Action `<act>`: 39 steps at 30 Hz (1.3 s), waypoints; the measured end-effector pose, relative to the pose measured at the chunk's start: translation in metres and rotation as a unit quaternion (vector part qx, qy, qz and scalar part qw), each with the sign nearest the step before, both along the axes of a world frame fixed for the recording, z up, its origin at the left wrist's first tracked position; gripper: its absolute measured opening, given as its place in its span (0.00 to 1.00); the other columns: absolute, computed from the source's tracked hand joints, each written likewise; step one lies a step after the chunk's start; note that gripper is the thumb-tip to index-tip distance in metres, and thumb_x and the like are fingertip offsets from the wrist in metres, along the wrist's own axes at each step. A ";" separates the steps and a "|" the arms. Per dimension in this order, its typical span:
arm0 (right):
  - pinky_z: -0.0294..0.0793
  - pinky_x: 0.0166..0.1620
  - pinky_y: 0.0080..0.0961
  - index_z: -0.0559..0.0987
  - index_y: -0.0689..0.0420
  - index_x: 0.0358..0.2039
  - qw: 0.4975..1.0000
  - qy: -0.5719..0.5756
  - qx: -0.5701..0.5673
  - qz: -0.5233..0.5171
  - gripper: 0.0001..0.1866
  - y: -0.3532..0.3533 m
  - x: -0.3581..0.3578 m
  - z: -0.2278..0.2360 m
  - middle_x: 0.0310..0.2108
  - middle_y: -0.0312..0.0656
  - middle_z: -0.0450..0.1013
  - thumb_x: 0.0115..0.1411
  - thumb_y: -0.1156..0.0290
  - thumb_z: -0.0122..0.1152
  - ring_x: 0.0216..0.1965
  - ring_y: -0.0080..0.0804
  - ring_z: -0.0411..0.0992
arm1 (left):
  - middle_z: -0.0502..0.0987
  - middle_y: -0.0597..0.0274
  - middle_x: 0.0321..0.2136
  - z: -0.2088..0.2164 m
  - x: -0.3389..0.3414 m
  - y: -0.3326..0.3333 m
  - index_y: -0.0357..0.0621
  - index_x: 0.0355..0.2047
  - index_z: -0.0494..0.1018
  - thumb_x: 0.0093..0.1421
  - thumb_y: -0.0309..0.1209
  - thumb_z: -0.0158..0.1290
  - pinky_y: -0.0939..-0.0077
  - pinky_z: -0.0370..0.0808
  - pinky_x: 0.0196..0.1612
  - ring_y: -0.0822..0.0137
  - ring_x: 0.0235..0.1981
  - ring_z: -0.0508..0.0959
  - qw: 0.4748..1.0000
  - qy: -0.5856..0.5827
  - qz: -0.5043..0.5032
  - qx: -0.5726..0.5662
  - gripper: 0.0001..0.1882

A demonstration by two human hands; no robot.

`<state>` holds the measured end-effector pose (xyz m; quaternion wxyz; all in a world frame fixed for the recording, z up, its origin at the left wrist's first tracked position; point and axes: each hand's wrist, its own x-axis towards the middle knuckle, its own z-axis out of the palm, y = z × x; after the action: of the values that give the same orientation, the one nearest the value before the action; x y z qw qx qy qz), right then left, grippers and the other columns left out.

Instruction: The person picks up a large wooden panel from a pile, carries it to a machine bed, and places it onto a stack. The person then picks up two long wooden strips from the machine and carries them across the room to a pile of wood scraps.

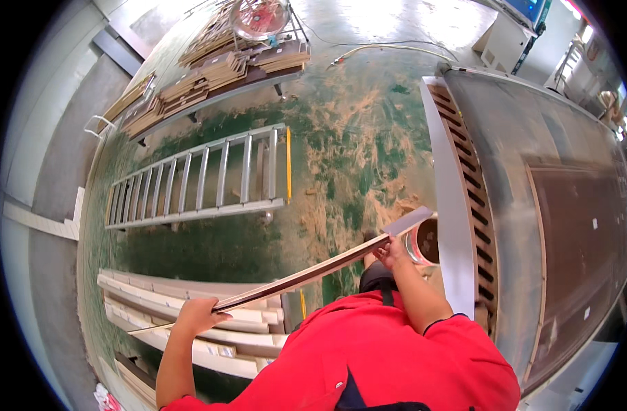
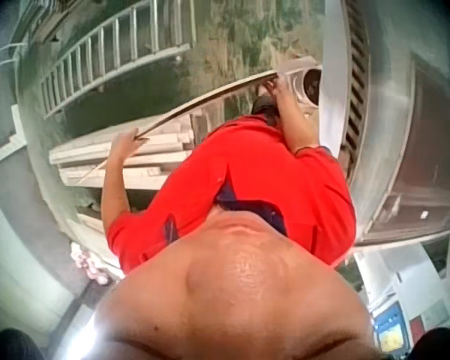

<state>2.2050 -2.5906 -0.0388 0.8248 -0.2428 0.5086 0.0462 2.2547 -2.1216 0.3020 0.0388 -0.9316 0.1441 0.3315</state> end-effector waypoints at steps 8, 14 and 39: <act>0.70 0.44 0.36 0.71 0.55 0.40 0.996 -0.018 0.063 0.059 0.22 -0.105 0.259 -0.035 0.40 0.46 0.70 0.61 0.48 0.45 0.39 0.40 0.68 | 0.74 0.49 0.19 0.002 0.214 -0.128 0.42 0.21 0.68 0.48 0.58 0.55 0.55 0.70 0.31 0.46 0.26 0.75 0.996 -0.055 0.027 0.062 0.28; 0.71 0.39 0.36 0.70 0.52 0.40 0.997 0.016 0.020 0.067 0.20 -0.193 0.451 0.001 0.35 0.45 0.68 0.61 0.48 0.46 0.35 0.39 0.68 | 0.73 0.49 0.18 0.010 0.368 -0.217 0.42 0.20 0.67 0.49 0.54 0.57 0.55 0.70 0.29 0.45 0.24 0.74 0.994 -0.109 0.026 0.018 0.25; 0.72 0.29 0.31 0.74 0.50 0.35 0.986 -0.045 0.001 -0.158 0.17 -0.684 1.141 -0.040 0.27 0.32 0.70 0.62 0.50 0.45 0.28 0.29 0.69 | 0.74 0.52 0.23 -0.082 1.155 -0.666 0.43 0.27 0.65 0.58 0.47 0.48 0.55 0.70 0.31 0.48 0.27 0.75 0.989 -0.068 -0.099 -0.084 0.19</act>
<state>3.3464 -3.2745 -0.0784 0.8438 -0.1604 0.5032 -0.0949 3.4097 -2.7880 0.2203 0.0025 -0.9331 0.2600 0.2485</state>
